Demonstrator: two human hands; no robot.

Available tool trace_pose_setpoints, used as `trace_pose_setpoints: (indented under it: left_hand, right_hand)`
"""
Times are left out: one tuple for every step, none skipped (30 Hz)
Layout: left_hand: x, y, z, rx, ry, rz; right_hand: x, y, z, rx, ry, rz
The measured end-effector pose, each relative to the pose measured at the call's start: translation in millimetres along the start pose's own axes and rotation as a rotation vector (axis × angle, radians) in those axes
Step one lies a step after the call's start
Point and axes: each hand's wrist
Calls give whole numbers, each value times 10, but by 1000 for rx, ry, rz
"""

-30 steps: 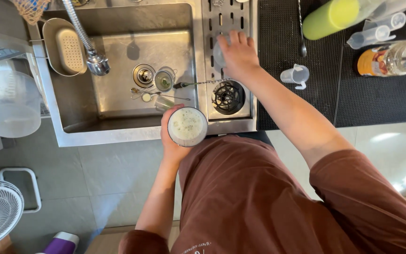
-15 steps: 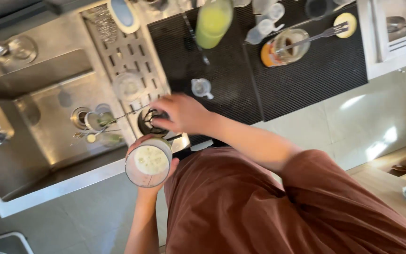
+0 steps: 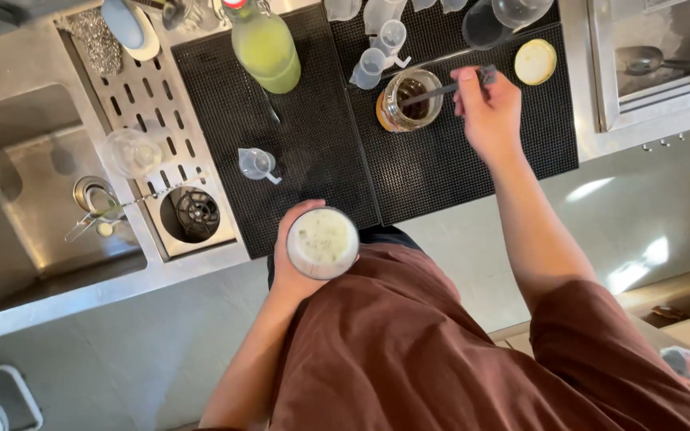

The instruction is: Preparing, shaking, and garnishing matcha-based iced drinks at a cafe bar.

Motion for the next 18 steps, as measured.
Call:
trace_pose_setpoints:
  left_hand:
    - [10, 34, -34, -25, 19, 36]
    - [25, 68, -61, -51, 37, 73]
    - [24, 75, -93, -45, 33, 74]
    - [24, 83, -115, -43, 32, 83]
    - [11, 96, -145, -46, 29, 93]
    - [-7, 127, -163, -43, 23, 94]
    - [-10, 161, -184, -47, 19, 76]
    - [-11, 197, -200, -51, 16, 57]
    - [19, 172, -239, -47, 7, 61]
    - [49, 150, -276, -13, -9, 99]
    - [92, 135, -305, 20, -23, 135]
    - [130, 119, -306, 24, -29, 136]
    - [172, 103, -313, 128, 11, 83]
    - [214, 88, -321, 233, 51, 30]
    - [250, 119, -345, 234, 47, 33]
    - [287, 150, -371, 268, 40, 29]
    - [338, 185, -403, 300, 35, 22]
    - [368, 190, -434, 299, 33, 23]
  right_hand:
    - [33, 46, 62, -61, 85, 172]
    - [66, 93, 117, -121, 169, 345]
    - [53, 163, 225, -117, 174, 343]
    - [37, 234, 326, -177, 230, 470]
    - [21, 309, 434, -240, 287, 600]
    - [1, 311, 508, -238, 294, 601]
    - [3, 321, 567, -195, 289, 600]
    - [5, 332, 622, -152, 284, 600]
    - [18, 225, 636, -149, 294, 598]
    - [31, 117, 648, -29, 242, 540]
    - [39, 6, 656, 91, 186, 479]
    - [-1, 4, 618, 94, 192, 477]
    - [-36, 7, 586, 215, 118, 263]
    - [-70, 10, 554, 330, 46, 46]
    - [-81, -32, 533, 328, 51, 44]
    - [-90, -75, 513, 395, 3, -44]
    - [-92, -114, 498, 462, -48, -130]
    - [-82, -189, 490, 460, -47, -130]
Point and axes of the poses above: each hand's wrist, its own x-axis towards the middle knuckle, its own z-axis out of the back of the hand, y = z × x, and after that the axes turned 12 degrees about -y, right-handed
